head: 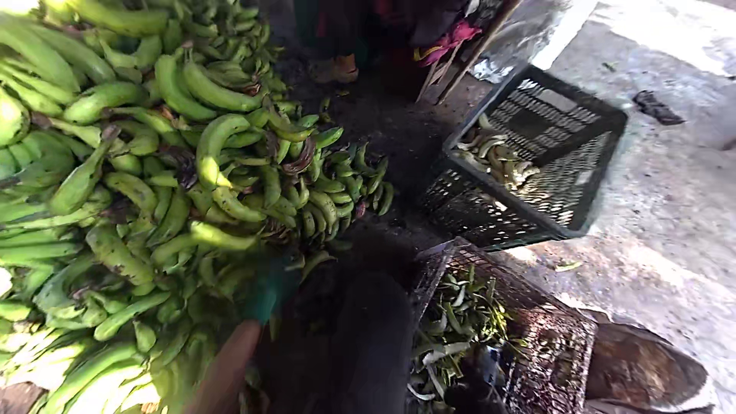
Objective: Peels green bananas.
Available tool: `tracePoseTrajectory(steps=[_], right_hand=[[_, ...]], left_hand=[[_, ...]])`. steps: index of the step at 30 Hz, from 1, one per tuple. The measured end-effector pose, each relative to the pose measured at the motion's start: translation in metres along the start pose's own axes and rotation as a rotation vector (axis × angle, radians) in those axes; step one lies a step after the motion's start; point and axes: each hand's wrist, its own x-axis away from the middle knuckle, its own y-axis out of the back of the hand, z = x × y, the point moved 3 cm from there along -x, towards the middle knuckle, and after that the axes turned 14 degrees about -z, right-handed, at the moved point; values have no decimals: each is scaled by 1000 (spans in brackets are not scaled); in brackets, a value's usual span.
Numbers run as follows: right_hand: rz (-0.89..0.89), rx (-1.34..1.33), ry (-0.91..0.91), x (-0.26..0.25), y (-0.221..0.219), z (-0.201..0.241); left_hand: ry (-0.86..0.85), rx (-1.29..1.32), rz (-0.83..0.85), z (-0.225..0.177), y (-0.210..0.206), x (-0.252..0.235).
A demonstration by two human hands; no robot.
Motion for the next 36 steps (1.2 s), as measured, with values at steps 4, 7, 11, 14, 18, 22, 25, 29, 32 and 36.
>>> tracePoseTrajectory(steps=[4, 7, 11, 14, 18, 22, 25, 29, 32, 36], right_hand=[[-120, -104, -82, 21, -26, 23], [-187, -171, -100, 32, -39, 32], [-114, -229, -6, 47, -38, 36], [-107, -298, 51, 57, -27, 24], [-109, -423, 141, 66, -10, 11], [-243, -322, 291, 70, 0, 16], [-475, 5, 469, 83, 16, 63], [-797, 218, 987, 132, 34, 143], [-458, 426, 517, 113, 29, 118], [-79, 122, 154, 73, 15, 42]], left_hand=[[-154, 937, -202, -65, 95, 24], [-513, 1731, 134, -133, 133, 46], [-536, 2143, 579, -236, 127, 111], [-306, 2072, 634, -271, 90, 157], [-221, 2032, 673, -290, 48, 187], [31, 2065, 881, -292, 4, 214], [-48, 1961, 754, -288, -10, 215], [-793, 1371, 296, -285, 1, 206], [-972, 984, 191, -282, 29, 213], [-746, 1186, 427, -292, 47, 201]])
